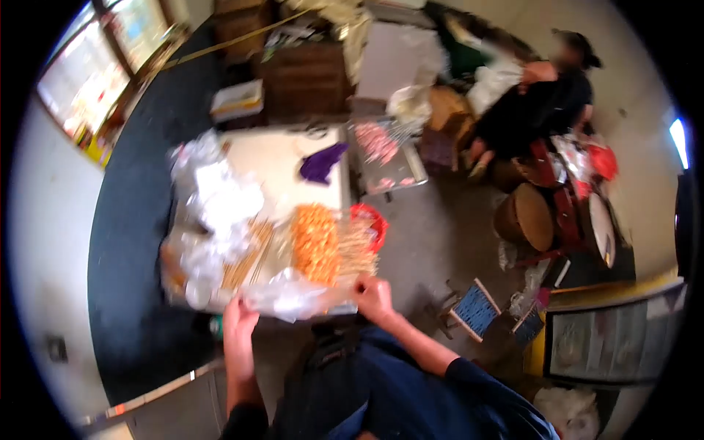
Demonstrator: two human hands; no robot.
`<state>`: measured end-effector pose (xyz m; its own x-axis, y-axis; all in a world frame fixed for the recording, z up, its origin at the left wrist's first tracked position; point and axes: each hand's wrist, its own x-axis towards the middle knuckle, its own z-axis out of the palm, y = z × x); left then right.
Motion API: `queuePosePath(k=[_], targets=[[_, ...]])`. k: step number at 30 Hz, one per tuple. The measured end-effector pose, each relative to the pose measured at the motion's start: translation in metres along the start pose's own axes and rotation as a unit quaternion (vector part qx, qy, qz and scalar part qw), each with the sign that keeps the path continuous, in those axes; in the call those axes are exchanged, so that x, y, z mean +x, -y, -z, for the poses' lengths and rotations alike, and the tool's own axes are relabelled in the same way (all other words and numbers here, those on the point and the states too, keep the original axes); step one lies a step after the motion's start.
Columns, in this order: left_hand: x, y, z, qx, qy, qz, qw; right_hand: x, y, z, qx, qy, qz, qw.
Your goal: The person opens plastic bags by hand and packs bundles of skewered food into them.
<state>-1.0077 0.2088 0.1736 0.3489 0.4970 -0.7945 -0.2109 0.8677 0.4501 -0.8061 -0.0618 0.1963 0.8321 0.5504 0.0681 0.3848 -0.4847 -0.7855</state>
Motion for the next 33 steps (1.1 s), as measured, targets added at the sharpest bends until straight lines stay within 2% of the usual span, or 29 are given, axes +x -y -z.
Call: queuePosePath(k=[1,2,4,5,6,9,11,13,15,18,20,24,25,26,27,30,31,32,33], targets=[[-0.011,-0.007,-0.006,-0.082,0.054,0.056,0.994,0.0,0.004,0.001,0.001,-0.008,-0.003,1.0],[-0.005,-0.011,0.004,-0.044,0.139,0.064,0.987,0.002,0.008,0.003,0.001,-0.022,-0.005,1.0],[-0.034,-0.015,-0.024,0.018,0.097,0.02,0.995,0.007,0.01,0.006,-0.004,-0.066,-0.001,0.998],[-0.039,-0.013,-0.027,0.079,0.126,-0.082,0.986,0.01,0.009,0.008,0.017,-0.078,-0.026,0.996],[-0.054,-0.015,-0.04,0.111,0.107,-0.111,0.982,0.015,0.008,0.01,0.036,-0.094,-0.052,0.994],[-0.063,-0.009,-0.058,0.097,0.093,-0.12,0.984,0.029,-0.025,0.006,0.019,0.017,-0.071,0.997],[-0.063,-0.006,-0.07,0.154,0.082,-0.192,0.966,0.035,-0.012,0.007,0.007,0.039,-0.06,0.997],[-0.06,0.001,-0.076,0.178,0.094,-0.231,0.952,0.034,0.033,0.019,-0.09,-0.003,0.057,0.994],[-0.054,0.014,-0.084,0.191,0.111,-0.283,0.933,0.035,0.054,0.013,-0.05,0.006,0.08,0.996],[-0.063,0.026,-0.096,0.22,0.147,-0.219,0.939,0.028,0.08,-0.004,0.043,0.043,0.137,0.989],[-0.068,0.039,-0.104,0.246,0.177,-0.214,0.929,0.025,0.1,-0.011,0.029,0.074,0.153,0.985],[-0.08,0.044,-0.109,0.267,0.226,-0.179,0.92,0.026,0.079,-0.036,0.005,0.082,0.105,0.991],[-0.08,0.043,-0.108,0.295,0.238,-0.17,0.91,0.028,0.069,-0.042,0.007,0.095,0.081,0.992],[-0.081,0.042,-0.107,0.323,0.25,-0.16,0.899,0.028,0.06,-0.047,-0.007,0.06,0.061,0.996],[-0.073,0.038,-0.099,0.344,0.3,-0.167,0.874,0.029,0.059,-0.044,0.01,0.045,0.05,0.998],[-0.072,0.033,-0.09,0.409,0.304,-0.164,0.844,0.036,0.037,-0.037,0.07,0.047,-0.019,0.996],[-0.063,0.031,-0.081,0.456,0.307,-0.166,0.819,0.037,0.037,-0.032,0.078,0.025,-0.01,0.997],[-0.061,0.031,-0.074,0.456,0.306,-0.165,0.82,0.039,0.025,-0.034,0.102,0.017,-0.024,0.994],[-0.063,0.031,-0.071,0.583,0.229,-0.255,0.737,0.041,0.03,-0.027,0.113,0.017,-0.058,0.992]])
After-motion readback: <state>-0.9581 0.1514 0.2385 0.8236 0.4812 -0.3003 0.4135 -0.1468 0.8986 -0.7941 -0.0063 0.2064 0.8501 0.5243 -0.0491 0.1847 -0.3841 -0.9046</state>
